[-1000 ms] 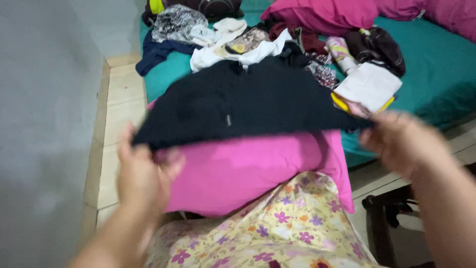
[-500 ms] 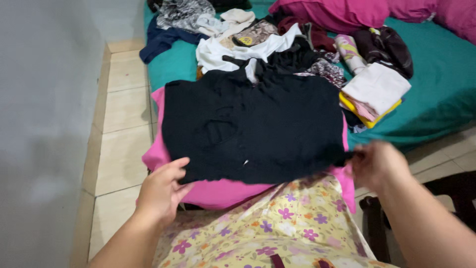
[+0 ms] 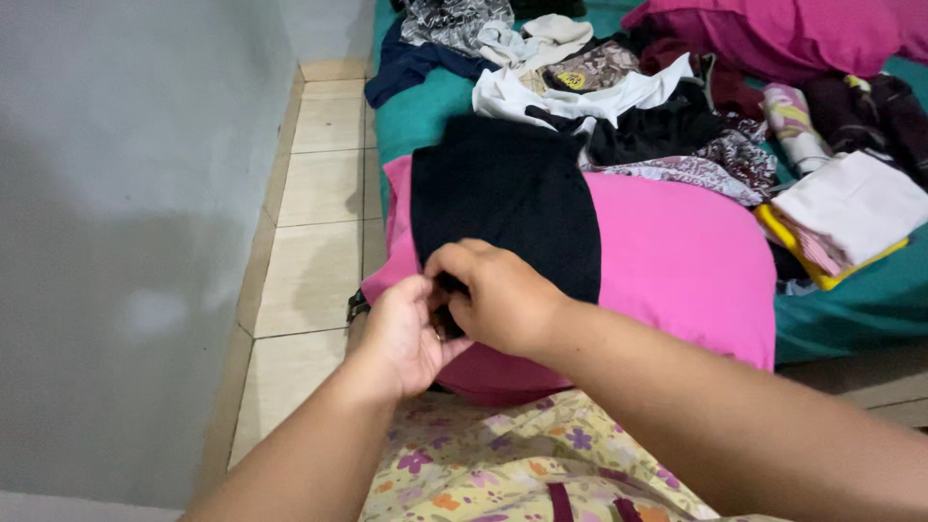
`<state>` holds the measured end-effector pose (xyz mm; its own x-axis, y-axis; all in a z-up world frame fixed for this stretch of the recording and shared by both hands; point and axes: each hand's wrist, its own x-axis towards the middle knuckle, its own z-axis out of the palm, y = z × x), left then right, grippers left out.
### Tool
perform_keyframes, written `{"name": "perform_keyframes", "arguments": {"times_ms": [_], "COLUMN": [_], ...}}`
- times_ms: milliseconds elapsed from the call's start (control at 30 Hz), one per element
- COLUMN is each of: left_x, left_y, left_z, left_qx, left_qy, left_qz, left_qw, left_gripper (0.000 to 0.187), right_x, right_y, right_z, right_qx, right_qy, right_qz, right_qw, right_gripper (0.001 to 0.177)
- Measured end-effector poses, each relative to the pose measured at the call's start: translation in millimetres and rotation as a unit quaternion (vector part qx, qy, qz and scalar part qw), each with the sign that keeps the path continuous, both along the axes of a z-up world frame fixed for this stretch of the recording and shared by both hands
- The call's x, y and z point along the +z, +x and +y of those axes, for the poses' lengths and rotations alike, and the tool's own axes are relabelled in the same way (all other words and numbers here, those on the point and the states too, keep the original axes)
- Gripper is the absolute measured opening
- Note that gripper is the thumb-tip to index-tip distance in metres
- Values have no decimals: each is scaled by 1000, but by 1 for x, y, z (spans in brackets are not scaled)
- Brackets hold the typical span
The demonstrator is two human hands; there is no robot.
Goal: The person folds a white t-shirt, then folds and stacks several pairs of socks on a pink pillow. The person then folds a black garment and places it into a yellow laundry basket.
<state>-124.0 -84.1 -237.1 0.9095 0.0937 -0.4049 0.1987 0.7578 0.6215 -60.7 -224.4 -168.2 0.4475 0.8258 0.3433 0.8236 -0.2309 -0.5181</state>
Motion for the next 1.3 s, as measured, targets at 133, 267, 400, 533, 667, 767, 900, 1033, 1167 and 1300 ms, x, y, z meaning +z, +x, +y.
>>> {"name": "perform_keyframes", "arguments": {"times_ms": [133, 267, 400, 533, 667, 767, 900, 1033, 1167, 1300], "left_x": [0, -6, -13, -6, 6, 9, 7, 19, 54, 105], "left_y": [-6, 2, 9, 6, -1, -5, -11, -10, -4, -6], "left_z": [-6, -12, -14, -8, 3, 7, 10, 8, 7, 11], "left_qx": [1, -9, 1, 23, 42, 59, 86, 93, 60, -7], "left_qy": [42, 53, 71, 45, 35, 45, 98, 119, 134, 100], "left_qz": [26, 35, 66, 31, 14, -2, -16, 24, -50, -171], "left_qw": [999, 998, 995, 998, 998, 997, 991, 988, 988, 980], "left_gripper": [52, 44, 31, 28, 26, 25, 21, 40, 61, 40], "right_x": [-11, -24, -38, -56, -78, -93, -93, -66, -23, 39], "right_y": [-7, -13, -10, -4, 13, 18, 27, 40, 45, 44], "right_z": [-12, -23, -32, -42, -63, -86, -99, -101, -109, -128], "right_qx": [-43, -113, -115, -179, -223, -283, -430, -426, -282, -102], "right_qy": [22, 8, 51, 5, -78, -37, 17, 164, 319, 409], "right_qz": [30, 38, 2, 7, -74, -149, 116, 559, 551, 491], "right_qw": [998, 993, 992, 984, 969, 947, 895, 692, 717, 763], "right_gripper": [45, 46, 45, 43, 47, 46, 40, 27, 24, 29]}}
